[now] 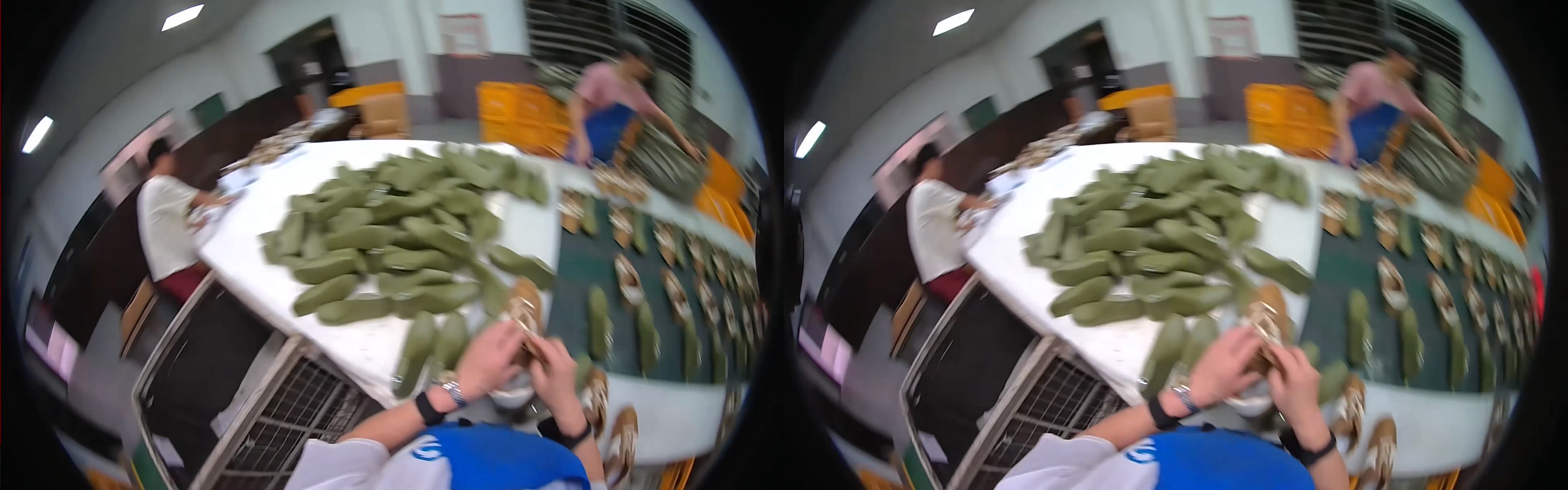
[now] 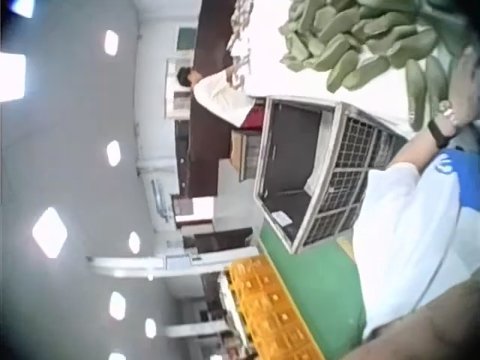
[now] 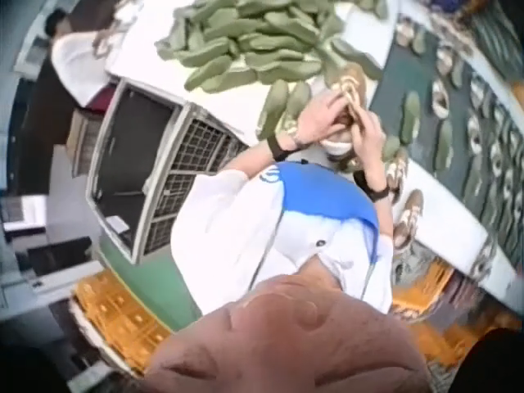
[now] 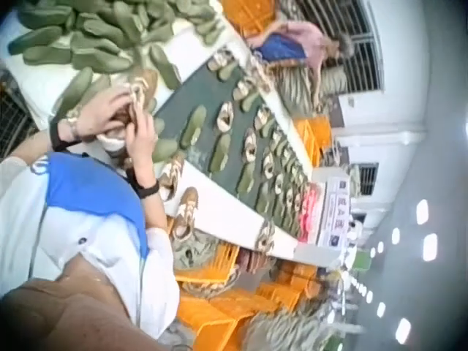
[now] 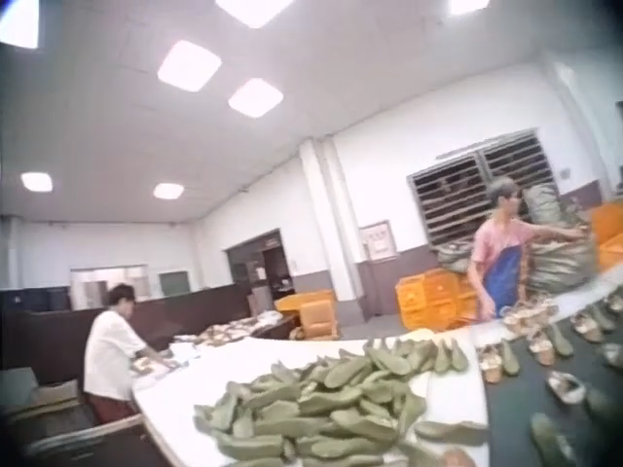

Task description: Sorting and arranging shoes and shoe lasts on a conveyor belt and work table.

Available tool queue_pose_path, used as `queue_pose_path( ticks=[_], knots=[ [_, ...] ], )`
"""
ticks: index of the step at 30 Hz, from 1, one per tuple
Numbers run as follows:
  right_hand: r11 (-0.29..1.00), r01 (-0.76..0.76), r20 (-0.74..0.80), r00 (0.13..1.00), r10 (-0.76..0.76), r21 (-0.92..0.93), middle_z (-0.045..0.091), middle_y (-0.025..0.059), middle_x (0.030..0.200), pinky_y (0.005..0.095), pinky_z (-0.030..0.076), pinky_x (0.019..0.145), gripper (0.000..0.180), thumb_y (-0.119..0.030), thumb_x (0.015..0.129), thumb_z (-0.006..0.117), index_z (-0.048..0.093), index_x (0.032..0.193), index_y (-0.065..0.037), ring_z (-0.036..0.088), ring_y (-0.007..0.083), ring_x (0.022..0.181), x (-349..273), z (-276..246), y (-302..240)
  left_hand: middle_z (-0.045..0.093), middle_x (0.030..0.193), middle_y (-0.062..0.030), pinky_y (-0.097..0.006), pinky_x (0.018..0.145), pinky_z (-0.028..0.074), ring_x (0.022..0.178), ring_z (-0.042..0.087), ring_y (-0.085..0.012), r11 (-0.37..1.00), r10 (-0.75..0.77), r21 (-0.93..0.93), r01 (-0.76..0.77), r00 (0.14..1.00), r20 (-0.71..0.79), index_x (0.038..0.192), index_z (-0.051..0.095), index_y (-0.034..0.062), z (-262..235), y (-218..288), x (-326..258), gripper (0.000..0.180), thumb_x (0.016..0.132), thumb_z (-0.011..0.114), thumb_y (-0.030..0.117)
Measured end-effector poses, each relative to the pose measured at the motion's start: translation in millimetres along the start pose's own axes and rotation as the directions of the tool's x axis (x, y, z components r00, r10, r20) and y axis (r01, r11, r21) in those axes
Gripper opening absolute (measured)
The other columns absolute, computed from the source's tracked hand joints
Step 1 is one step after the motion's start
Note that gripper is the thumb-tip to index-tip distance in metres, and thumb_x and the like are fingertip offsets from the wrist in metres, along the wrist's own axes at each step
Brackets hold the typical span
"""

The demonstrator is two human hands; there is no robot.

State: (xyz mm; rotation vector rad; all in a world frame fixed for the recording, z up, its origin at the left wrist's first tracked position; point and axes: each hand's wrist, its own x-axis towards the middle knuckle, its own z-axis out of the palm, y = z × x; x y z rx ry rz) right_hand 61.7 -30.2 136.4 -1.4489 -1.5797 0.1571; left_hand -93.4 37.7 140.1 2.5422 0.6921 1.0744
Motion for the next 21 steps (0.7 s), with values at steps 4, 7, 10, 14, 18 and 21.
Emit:
queue_pose_path(
  ticks=[4,7,10,14,18,21],
  knots=[
    [0.997,0.074,0.063,0.995,-0.075,0.024,0.060,0.0124,0.087,0.0366,0.051,0.064,0.032,0.000,0.069,0.056,0.063,0.100,-0.007,0.062,0.0305,0.074,5,13,-6,0.045,0.118,-0.0183,-0.042,0.094,0.040,0.111,0.046,-0.0364,0.992,-0.044,0.120,0.043,0.999,0.008,0.124,0.043,0.0053,-3,-4,-17,0.065,0.065,0.070,0.012],
    [0.990,0.137,0.153,0.978,-0.141,0.039,0.060,0.0116,0.087,0.0365,0.050,0.063,0.031,0.000,0.069,0.057,0.063,0.098,-0.006,0.061,0.0301,0.073,10,24,-3,0.044,0.119,-0.0176,-0.041,0.096,0.038,0.113,0.044,-0.0356,0.972,-0.135,0.200,0.124,0.990,0.043,0.125,0.041,0.0055,-7,-9,-27,0.065,0.066,0.069,0.011],
    [0.987,0.153,0.185,0.970,-0.158,0.041,0.060,0.0111,0.086,0.0358,0.050,0.063,0.031,-0.001,0.068,0.058,0.062,0.098,-0.006,0.061,0.0294,0.072,12,27,0,0.044,0.121,-0.0178,-0.041,0.098,0.037,0.115,0.043,-0.0352,0.981,-0.135,0.145,0.131,0.991,0.021,0.124,0.042,0.0054,-10,-11,-31,0.062,0.067,0.067,0.010],
    [0.996,0.035,0.209,0.977,-0.052,0.084,0.060,0.0122,0.085,0.0332,0.050,0.064,0.036,-0.002,0.068,0.061,0.060,0.104,-0.005,0.061,0.0271,0.071,16,20,-12,0.047,0.121,-0.0175,-0.039,0.095,0.042,0.114,0.048,-0.0333,0.994,-0.076,0.071,0.078,0.996,-0.038,0.117,0.049,0.0034,-10,-15,-32,0.048,0.071,0.063,0.008],
    [0.971,-0.145,0.194,0.975,0.107,0.192,0.060,0.0130,0.086,0.0307,0.050,0.068,0.038,-0.002,0.070,0.063,0.058,0.108,-0.004,0.061,0.0261,0.074,11,11,-10,0.056,0.113,-0.0161,-0.035,0.086,0.049,0.104,0.057,-0.0303,0.996,-0.018,0.083,0.025,0.996,-0.093,0.110,0.054,0.0023,-10,-11,-22,0.038,0.073,0.059,0.005],
    [0.996,0.041,0.141,0.990,-0.030,-0.079,0.059,0.0109,0.097,0.0335,0.051,0.069,0.035,-0.010,0.071,0.068,0.062,0.106,-0.011,0.061,0.0265,0.082,16,0,-16,0.061,0.098,-0.0154,-0.035,0.072,0.052,0.086,0.061,-0.0300,0.995,-0.014,0.101,0.023,0.997,-0.082,0.107,0.054,0.0040,-5,-20,-11,0.034,0.074,0.056,0.004]
  ],
)
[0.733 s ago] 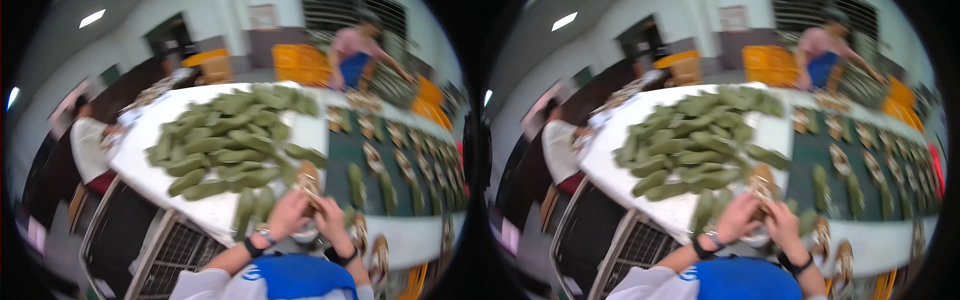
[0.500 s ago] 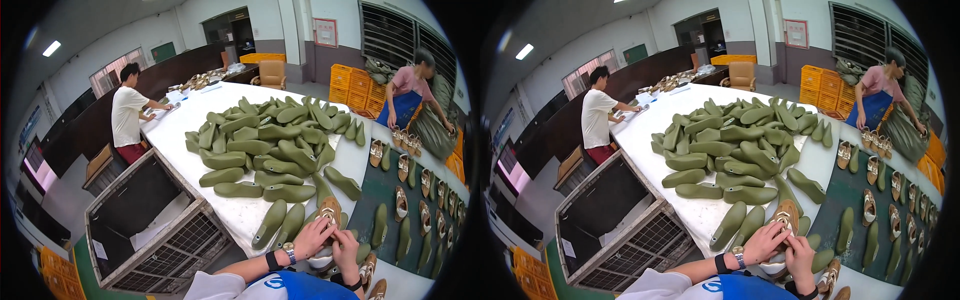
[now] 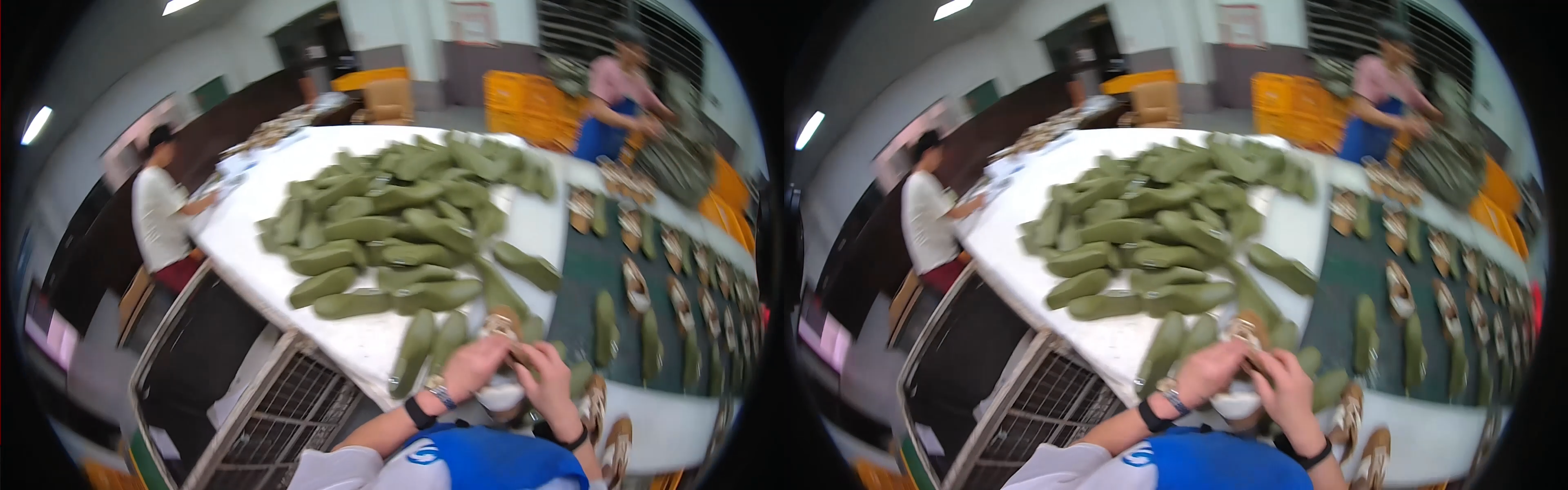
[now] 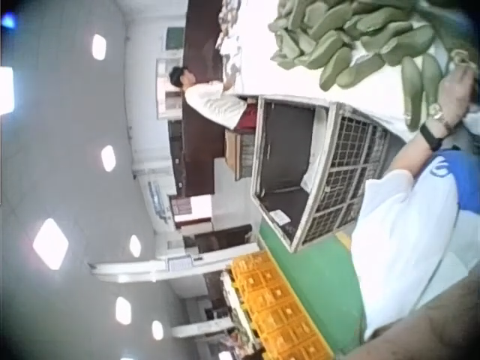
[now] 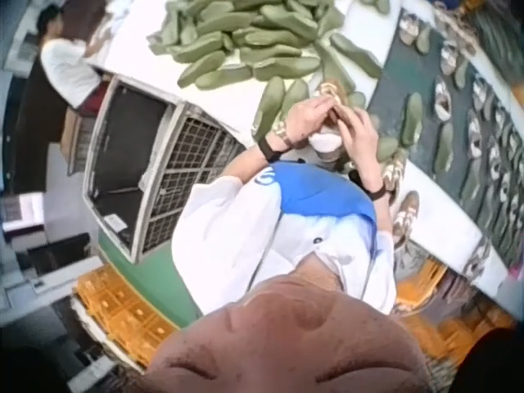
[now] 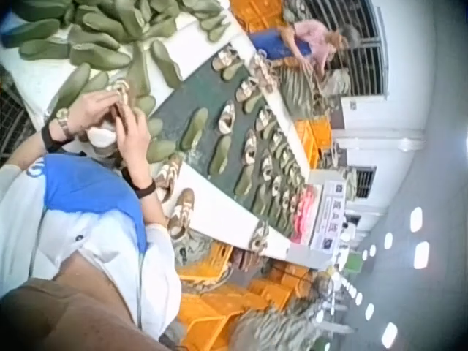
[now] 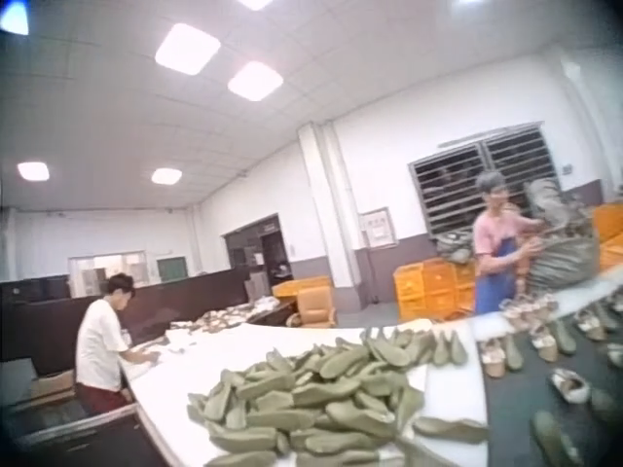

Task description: Sorting and arranging shoes and shoe lasts on a conveyor belt and work table.

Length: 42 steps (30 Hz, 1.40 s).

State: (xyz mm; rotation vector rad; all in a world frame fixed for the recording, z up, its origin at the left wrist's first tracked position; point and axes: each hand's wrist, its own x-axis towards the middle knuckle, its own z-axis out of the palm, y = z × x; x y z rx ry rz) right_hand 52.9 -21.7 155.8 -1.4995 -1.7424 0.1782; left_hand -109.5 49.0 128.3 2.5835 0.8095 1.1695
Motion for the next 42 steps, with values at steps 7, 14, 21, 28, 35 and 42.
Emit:
queue_pose_path(
  ticks=[7,14,21,28,35,42],
  knots=[
    [0.986,0.165,0.332,0.929,-0.165,0.028,0.056,0.0062,0.082,0.0366,0.049,0.054,0.035,-0.038,0.077,0.065,0.057,0.101,-0.014,0.061,0.0263,0.069,-10,-20,8,0.060,0.108,-0.0168,-0.036,0.074,0.052,0.091,0.061,-0.0314,0.998,0.014,0.054,-0.024,0.985,0.173,0.115,0.055,0.0039,8,2,30,0.042,0.074,0.062,0.004],
    [0.992,-0.115,0.319,0.939,0.128,-0.060,0.059,0.0114,0.092,0.0407,0.048,0.073,0.036,-0.032,0.071,0.067,0.056,0.098,-0.011,0.059,0.0316,0.087,18,-79,86,0.052,0.117,-0.0184,-0.041,0.087,0.044,0.107,0.050,-0.0351,1.000,-0.026,0.020,0.021,0.954,0.298,0.125,0.046,0.0041,15,5,45,0.058,0.073,0.068,0.015],
    [0.905,-0.276,0.251,0.897,0.363,-0.324,0.060,0.0150,0.089,0.0405,0.047,0.073,0.038,-0.030,0.067,0.071,0.055,0.092,-0.007,0.059,0.0315,0.085,73,-52,238,0.054,0.110,-0.0193,-0.042,0.088,0.042,0.105,0.049,-0.0365,0.959,-0.270,0.220,0.176,0.799,0.537,0.115,0.052,0.0025,-9,-63,-33,0.050,0.070,0.069,0.016],
    [0.786,-0.445,0.270,0.767,0.582,-0.429,0.058,0.0175,0.107,0.0418,0.046,0.085,0.037,-0.021,0.070,0.071,0.055,0.100,-0.007,0.057,0.0340,0.099,112,15,330,0.046,0.122,-0.0238,-0.044,0.094,0.037,0.110,0.046,-0.0389,0.875,-0.453,0.363,0.321,0.808,0.376,0.121,0.048,0.0039,2,-82,-107,0.056,0.072,0.067,0.024],
    [0.729,-0.546,0.198,0.728,0.657,-0.412,0.047,0.0176,0.123,0.0395,0.043,0.093,0.052,-0.009,0.074,0.060,0.049,0.124,-0.015,0.050,0.0334,0.112,102,-5,375,0.041,0.130,-0.0252,-0.043,0.102,0.031,0.120,0.039,-0.0404,0.767,-0.641,0.159,0.622,0.726,0.248,0.130,0.040,0.0036,28,-71,-115,0.057,0.080,0.063,0.021],
    [0.425,-0.478,0.223,0.423,0.878,-0.768,0.065,0.0114,0.098,0.0378,0.051,0.076,0.057,-0.015,0.076,0.061,0.042,0.130,-0.016,0.063,0.0285,0.091,29,-61,347,0.048,0.118,-0.0207,-0.040,0.098,0.034,0.111,0.045,-0.0355,0.719,-0.694,-0.004,0.695,0.718,0.052,0.119,0.046,-0.0020,42,-73,-118,0.053,0.070,0.063,0.007]
  ],
)
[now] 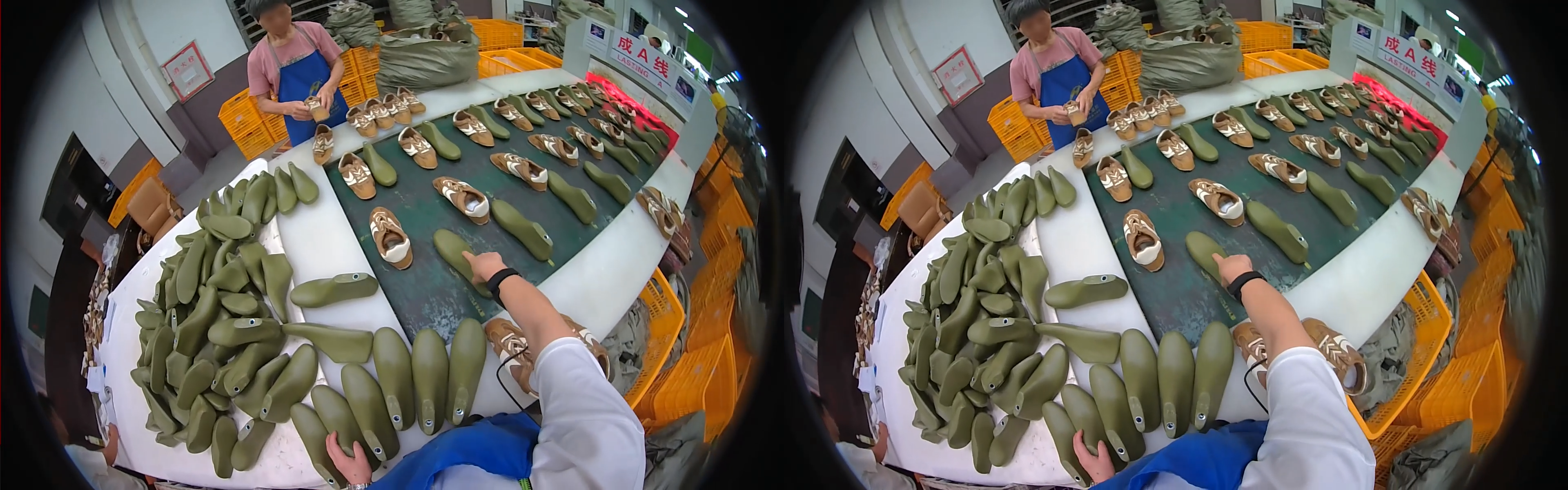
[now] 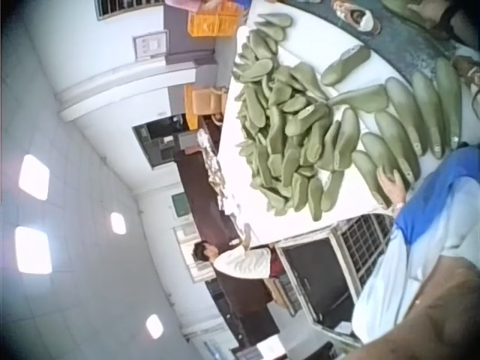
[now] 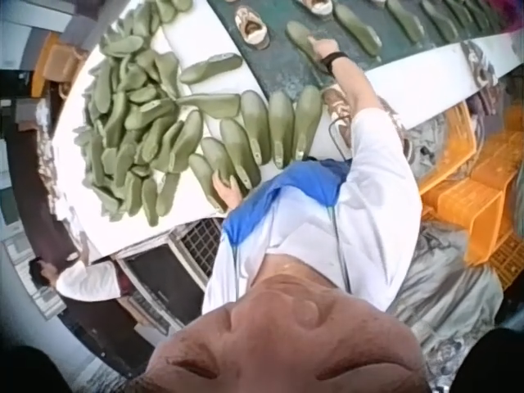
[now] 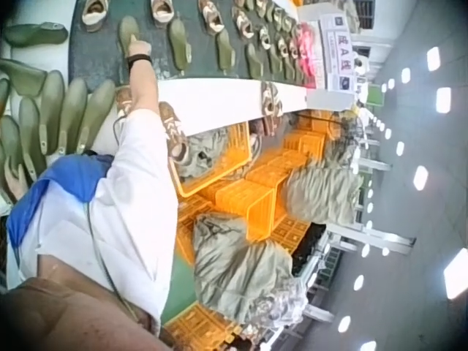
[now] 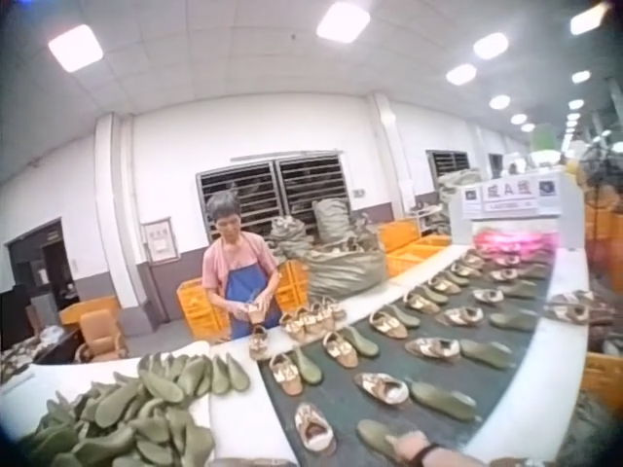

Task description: Sorting and arranging shoes and shoe lasts on a conveyor belt and work table.

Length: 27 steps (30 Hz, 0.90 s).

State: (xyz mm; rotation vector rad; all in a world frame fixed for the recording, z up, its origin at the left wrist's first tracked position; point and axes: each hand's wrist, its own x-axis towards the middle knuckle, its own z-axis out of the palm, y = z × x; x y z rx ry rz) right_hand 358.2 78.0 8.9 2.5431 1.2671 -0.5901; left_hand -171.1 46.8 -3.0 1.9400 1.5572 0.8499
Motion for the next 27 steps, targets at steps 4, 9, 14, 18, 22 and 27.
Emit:
queue_pose_path(
  ticks=[4,9,14,18,22,27],
  knots=[
    [0.997,0.061,-0.173,0.984,-0.051,0.055,0.064,0.0152,0.099,0.0387,0.051,0.076,0.058,-0.015,0.076,0.061,0.040,0.130,-0.011,0.063,0.0297,0.092,-12,14,-5,0.048,0.118,-0.0194,-0.038,0.098,0.034,0.111,0.045,-0.0335,1.000,0.023,0.012,-0.024,1.000,0.017,0.119,0.045,-0.0033,2,-2,2,0.052,0.069,0.059,0.003],
    [0.978,0.084,-0.169,0.984,-0.052,0.189,0.064,0.0160,0.100,0.0386,0.050,0.078,0.054,-0.008,0.077,0.054,0.041,0.130,-0.007,0.061,0.0307,0.094,-23,16,-25,0.048,0.118,-0.0193,-0.038,0.098,0.034,0.111,0.046,-0.0335,1.000,0.013,-0.004,-0.013,1.000,0.024,0.119,0.045,-0.0033,2,-11,-1,0.052,0.070,0.060,0.004],
    [0.977,0.142,-0.173,0.978,-0.114,0.159,0.063,0.0143,0.102,0.0386,0.050,0.079,0.056,-0.008,0.078,0.054,0.040,0.132,-0.013,0.061,0.0298,0.096,-35,23,-34,0.049,0.118,-0.0197,-0.038,0.098,0.034,0.111,0.046,-0.0339,1.000,0.011,-0.009,-0.011,1.000,0.008,0.120,0.045,-0.0033,2,-14,-4,0.051,0.071,0.060,0.005],
    [0.970,0.064,-0.140,0.990,-0.032,0.233,0.063,0.0148,0.102,0.0391,0.050,0.079,0.057,-0.007,0.079,0.053,0.039,0.133,-0.015,0.061,0.0294,0.096,-37,25,-35,0.046,0.121,-0.0205,-0.040,0.098,0.033,0.114,0.044,-0.0357,0.999,0.002,-0.035,0.000,0.999,0.036,0.120,0.044,-0.0023,-1,-18,-4,0.051,0.072,0.059,0.005],
    [0.963,0.187,-0.252,0.958,-0.136,0.192,0.062,0.0150,0.103,0.0408,0.049,0.080,0.043,-0.015,0.076,0.056,0.053,0.119,-0.012,0.060,0.0316,0.097,-50,5,-21,0.046,0.121,-0.0207,-0.039,0.099,0.033,0.114,0.044,-0.0353,0.999,0.014,-0.035,-0.013,0.999,0.041,0.122,0.043,-0.0030,-2,-18,-4,0.051,0.074,0.059,0.006],
    [0.854,0.493,-0.355,0.838,-0.415,0.165,0.060,0.0160,0.110,0.0387,0.048,0.083,0.049,-0.026,0.077,0.060,0.052,0.122,-0.008,0.059,0.0301,0.096,-111,-72,43,0.045,0.124,-0.0216,-0.040,0.100,0.031,0.116,0.043,-0.0352,0.999,0.029,-0.022,-0.027,0.995,0.098,0.124,0.042,-0.0041,0,-18,3,0.052,0.076,0.057,0.007]
  ],
)
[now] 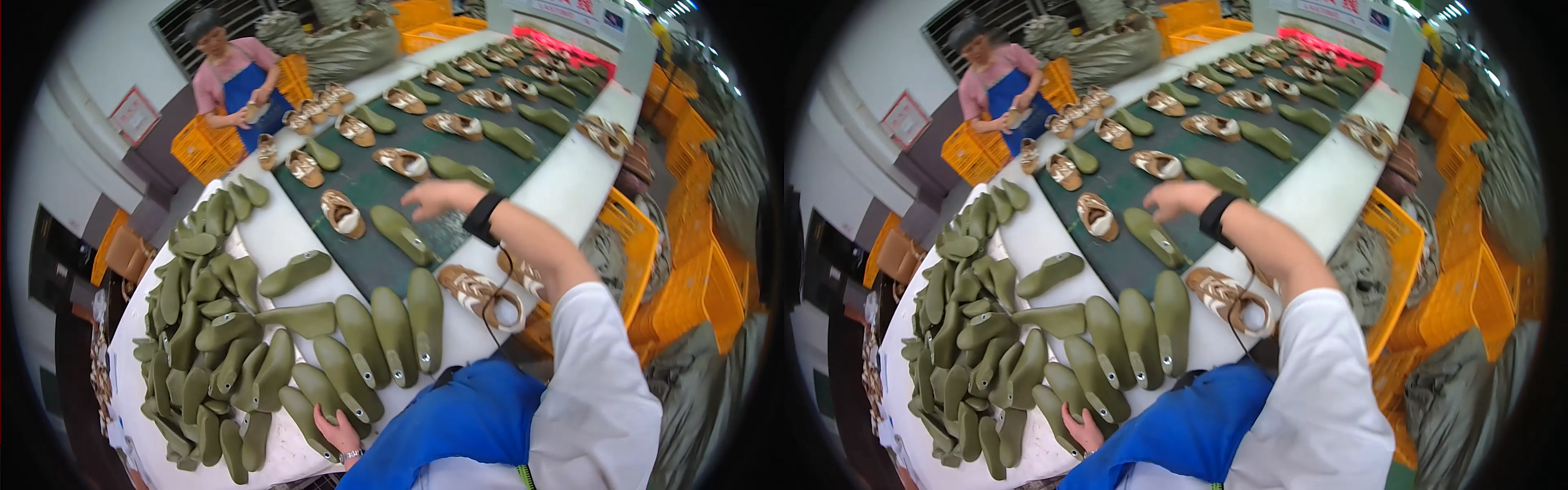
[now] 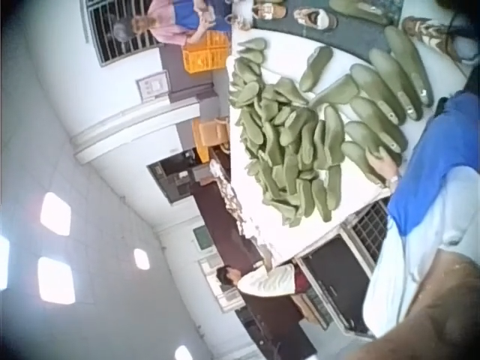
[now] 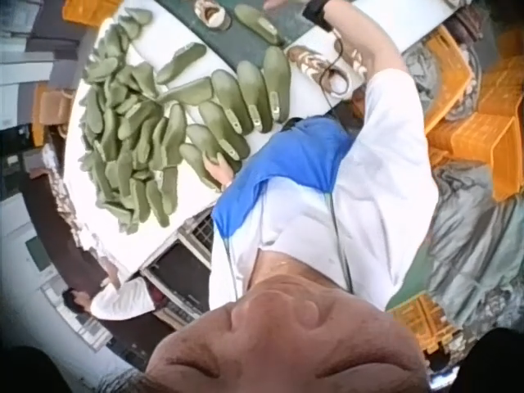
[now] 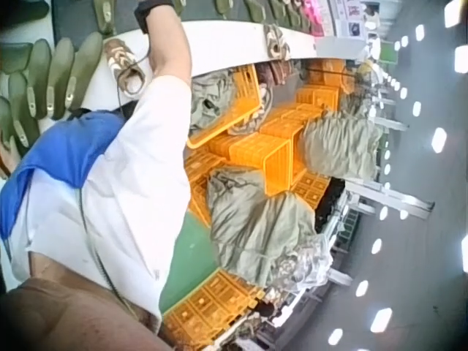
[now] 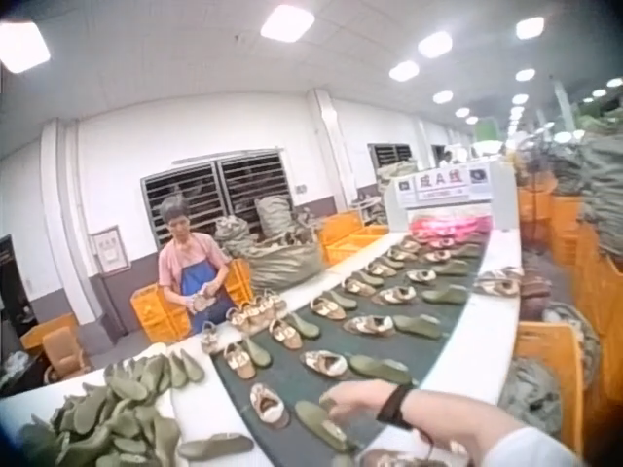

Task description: Sorting and arranging shoes and shoe lasts on a conveyor belt and work table.

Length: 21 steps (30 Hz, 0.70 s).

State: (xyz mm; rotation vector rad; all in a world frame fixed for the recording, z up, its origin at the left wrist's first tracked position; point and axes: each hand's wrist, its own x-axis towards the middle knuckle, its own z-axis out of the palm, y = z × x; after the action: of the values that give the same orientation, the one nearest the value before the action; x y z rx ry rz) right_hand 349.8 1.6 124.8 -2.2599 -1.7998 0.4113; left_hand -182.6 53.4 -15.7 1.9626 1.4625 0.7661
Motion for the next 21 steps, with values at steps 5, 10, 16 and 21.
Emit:
queue_pose_path(
  ticks=[5,10,16,21],
  knots=[
    [0.840,0.024,-0.189,0.977,0.094,0.542,0.064,0.0093,0.094,0.0282,0.050,0.072,0.042,-0.026,0.085,0.057,0.051,0.122,-0.005,0.062,0.0150,0.077,-113,-116,-37,0.043,0.127,-0.0229,-0.040,0.101,0.030,0.117,0.041,-0.0358,1.000,0.009,-0.005,-0.009,1.000,0.021,0.126,0.039,-0.0048,0,-10,5,0.054,0.077,0.056,0.009],
    [0.691,0.065,-0.381,0.869,0.315,0.720,0.063,0.0010,0.086,0.0215,0.049,0.067,0.035,-0.024,0.089,0.053,0.052,0.120,-0.008,0.059,0.0074,0.073,-226,-129,-42,0.039,0.129,-0.0244,-0.041,0.102,0.029,0.119,0.038,-0.0373,1.000,0.016,0.017,-0.018,0.995,0.102,0.129,0.036,-0.0026,-8,-9,6,0.060,0.074,0.060,0.007],
    [0.690,-0.720,0.086,0.685,0.723,-0.069,0.064,0.0140,0.097,0.0378,0.049,0.077,0.054,-0.027,0.065,0.073,0.058,0.116,-0.015,0.061,0.0295,0.092,-327,45,13,0.030,0.136,-0.0233,-0.046,0.105,0.024,0.124,0.031,-0.0400,0.915,0.375,0.120,-0.385,0.922,0.101,0.131,0.035,0.0007,-6,26,8,0.063,0.072,0.059,0.007],
    [0.519,-0.850,-0.124,0.508,0.853,0.086,0.053,0.0168,0.100,0.0417,0.049,0.077,0.034,-0.024,0.067,0.072,0.063,0.099,-0.017,0.058,0.0355,0.090,-357,205,23,0.036,0.133,-0.0225,-0.045,0.102,0.028,0.122,0.035,-0.0384,0.782,0.614,-0.079,-0.619,0.741,0.273,0.120,0.046,-0.0016,7,94,6,0.047,0.074,0.057,0.005]
  ],
)
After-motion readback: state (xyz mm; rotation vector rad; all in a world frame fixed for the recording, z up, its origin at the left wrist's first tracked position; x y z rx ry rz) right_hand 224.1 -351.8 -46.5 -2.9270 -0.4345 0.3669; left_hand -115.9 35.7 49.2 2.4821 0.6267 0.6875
